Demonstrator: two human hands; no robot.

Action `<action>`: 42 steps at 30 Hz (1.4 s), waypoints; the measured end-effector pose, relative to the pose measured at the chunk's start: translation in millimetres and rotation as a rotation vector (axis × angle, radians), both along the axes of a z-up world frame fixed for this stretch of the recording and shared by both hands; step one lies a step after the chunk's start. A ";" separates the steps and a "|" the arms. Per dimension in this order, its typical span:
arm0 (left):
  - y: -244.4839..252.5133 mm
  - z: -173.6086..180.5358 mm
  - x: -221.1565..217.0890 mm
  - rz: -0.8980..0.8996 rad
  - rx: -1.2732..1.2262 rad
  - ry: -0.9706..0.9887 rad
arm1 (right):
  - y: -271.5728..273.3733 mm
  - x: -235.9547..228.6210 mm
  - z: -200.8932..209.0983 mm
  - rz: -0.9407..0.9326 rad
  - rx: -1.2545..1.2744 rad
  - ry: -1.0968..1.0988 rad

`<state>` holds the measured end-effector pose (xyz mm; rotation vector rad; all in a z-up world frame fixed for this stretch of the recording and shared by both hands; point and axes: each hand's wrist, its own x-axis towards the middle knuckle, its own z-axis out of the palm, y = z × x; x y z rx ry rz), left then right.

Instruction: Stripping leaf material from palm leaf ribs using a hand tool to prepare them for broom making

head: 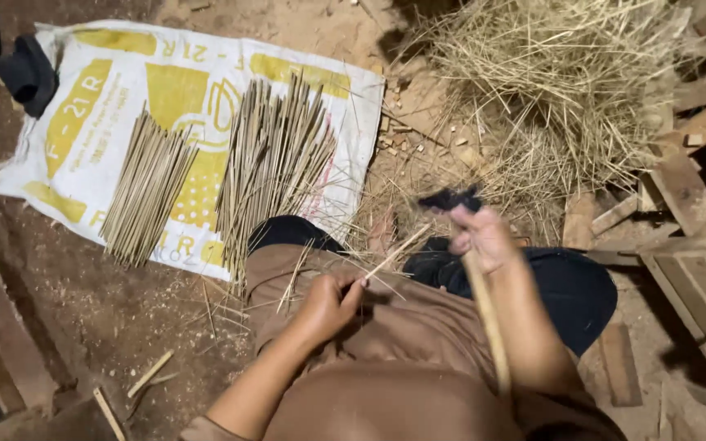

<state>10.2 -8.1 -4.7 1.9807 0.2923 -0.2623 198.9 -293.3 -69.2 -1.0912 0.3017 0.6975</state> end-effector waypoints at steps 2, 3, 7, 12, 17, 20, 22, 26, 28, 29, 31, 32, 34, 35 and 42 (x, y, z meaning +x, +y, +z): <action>-1.1 6.2 -9.3 0.039 0.040 0.004 | 13.1 -11.8 46.6 -0.004 0.017 0.012; 2.3 7.8 0.0 0.054 0.085 -0.021 | 21.4 -6.9 71.3 -0.031 0.040 -0.005; -9.7 11.1 3.3 0.055 0.144 0.030 | 77.1 -89.2 46.0 0.118 0.049 0.164; -6.0 13.5 0.6 0.058 0.197 -0.143 | 43.2 -35.9 35.9 0.026 0.007 0.067; -6.7 19.1 2.8 0.022 0.262 -0.183 | 68.8 -72.5 40.5 0.022 0.084 0.195; -9.3 19.0 2.0 0.003 0.329 -0.169 | 87.8 -87.0 52.2 0.073 0.064 0.267; -9.8 15.6 1.0 0.011 0.343 -0.171 | 78.3 -69.9 62.0 0.096 0.035 0.225; -5.7 15.4 -1.2 -0.003 0.437 -0.191 | 66.3 -56.5 39.0 0.030 0.028 0.163; -9.6 15.1 -0.2 -0.014 0.477 -0.192 | 75.5 -77.3 33.7 0.042 0.028 0.183; -10.3 12.1 0.7 -0.002 0.447 -0.201 | 85.9 -92.9 42.2 0.100 0.060 0.217; -9.4 5.6 0.6 0.010 0.418 -0.207 | 85.0 -90.9 39.5 0.158 0.091 0.255; -7.7 2.1 -0.3 0.027 0.358 -0.195 | 73.9 -73.0 28.3 0.107 0.066 0.192; -5.6 -0.3 -1.6 0.047 0.300 -0.179 | 49.0 -42.7 22.3 0.059 0.041 0.132; -5.3 0.4 -1.5 0.042 0.309 -0.189 | 35.8 -28.6 28.0 -0.013 0.020 0.094; -11.2 9.3 2.7 -0.001 0.555 -0.305 | 92.1 -93.8 43.0 0.067 0.030 0.268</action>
